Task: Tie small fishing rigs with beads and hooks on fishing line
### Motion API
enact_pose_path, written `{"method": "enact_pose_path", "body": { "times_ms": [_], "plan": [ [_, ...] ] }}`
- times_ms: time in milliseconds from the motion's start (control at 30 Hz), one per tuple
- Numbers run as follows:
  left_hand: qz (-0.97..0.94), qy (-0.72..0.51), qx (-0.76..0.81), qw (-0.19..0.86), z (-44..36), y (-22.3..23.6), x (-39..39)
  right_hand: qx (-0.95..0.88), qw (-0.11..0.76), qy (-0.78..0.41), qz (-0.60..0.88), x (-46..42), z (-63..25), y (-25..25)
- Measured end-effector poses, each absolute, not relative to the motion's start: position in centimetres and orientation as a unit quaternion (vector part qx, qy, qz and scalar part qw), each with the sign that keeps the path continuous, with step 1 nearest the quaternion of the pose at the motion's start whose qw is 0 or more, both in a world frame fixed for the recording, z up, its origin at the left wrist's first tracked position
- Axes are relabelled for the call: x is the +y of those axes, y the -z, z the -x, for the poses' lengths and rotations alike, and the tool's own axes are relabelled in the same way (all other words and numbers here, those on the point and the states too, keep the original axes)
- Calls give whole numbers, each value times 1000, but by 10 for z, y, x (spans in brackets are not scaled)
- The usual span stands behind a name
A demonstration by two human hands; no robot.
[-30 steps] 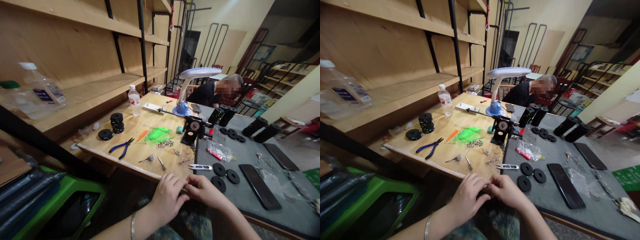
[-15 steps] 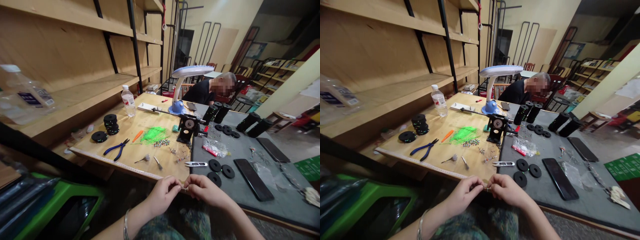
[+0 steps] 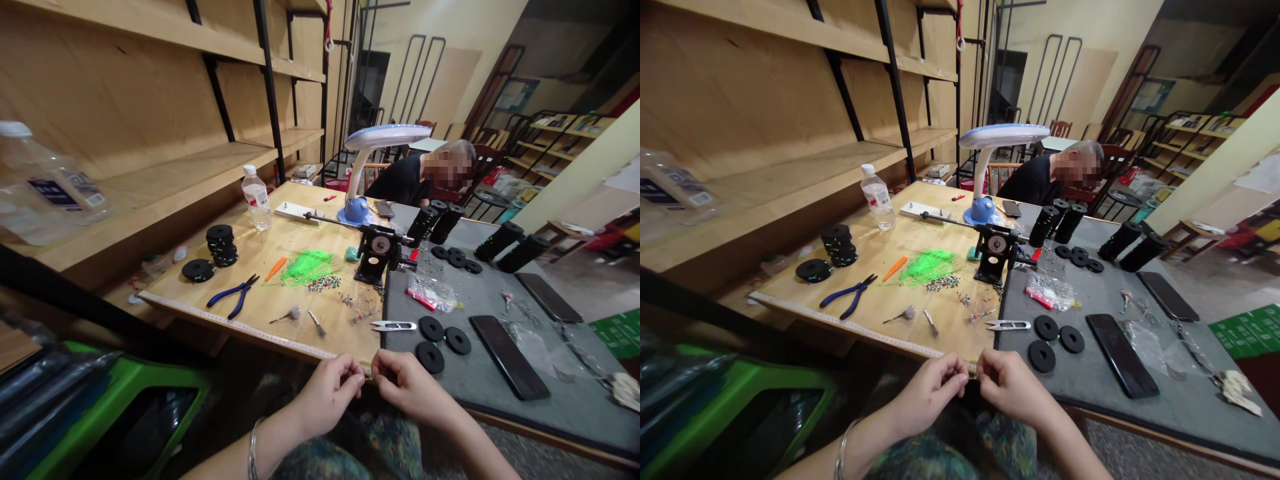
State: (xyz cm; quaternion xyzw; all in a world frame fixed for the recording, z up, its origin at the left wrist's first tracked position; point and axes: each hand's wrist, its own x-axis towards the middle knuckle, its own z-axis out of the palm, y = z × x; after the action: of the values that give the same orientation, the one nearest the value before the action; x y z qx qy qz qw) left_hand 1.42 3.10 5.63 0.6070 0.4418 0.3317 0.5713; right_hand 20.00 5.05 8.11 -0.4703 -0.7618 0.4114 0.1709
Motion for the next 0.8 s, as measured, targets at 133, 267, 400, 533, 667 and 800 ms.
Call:
{"method": "enact_pose_path", "body": {
  "times_ms": [133,267,400,533,667,800],
  "plan": [
    [-609,-333,451,561,-13,-58,31,-768,177,-389,476,50,-202,-81],
    [-606,-332,454,563,-12,-57,30,-769,179,-376,485,50,-207,-81],
    [-605,-328,456,564,-12,-58,31,-772,173,-377,482,50,-210,-80],
    [-607,-324,462,560,-10,-60,30,-774,170,-384,474,50,-209,-83],
    [-612,-327,465,550,-9,-60,29,-778,184,-413,436,49,-203,-88],
    [-613,-333,463,547,-9,-58,29,-778,179,-410,441,46,-197,-87]
  ]
}}
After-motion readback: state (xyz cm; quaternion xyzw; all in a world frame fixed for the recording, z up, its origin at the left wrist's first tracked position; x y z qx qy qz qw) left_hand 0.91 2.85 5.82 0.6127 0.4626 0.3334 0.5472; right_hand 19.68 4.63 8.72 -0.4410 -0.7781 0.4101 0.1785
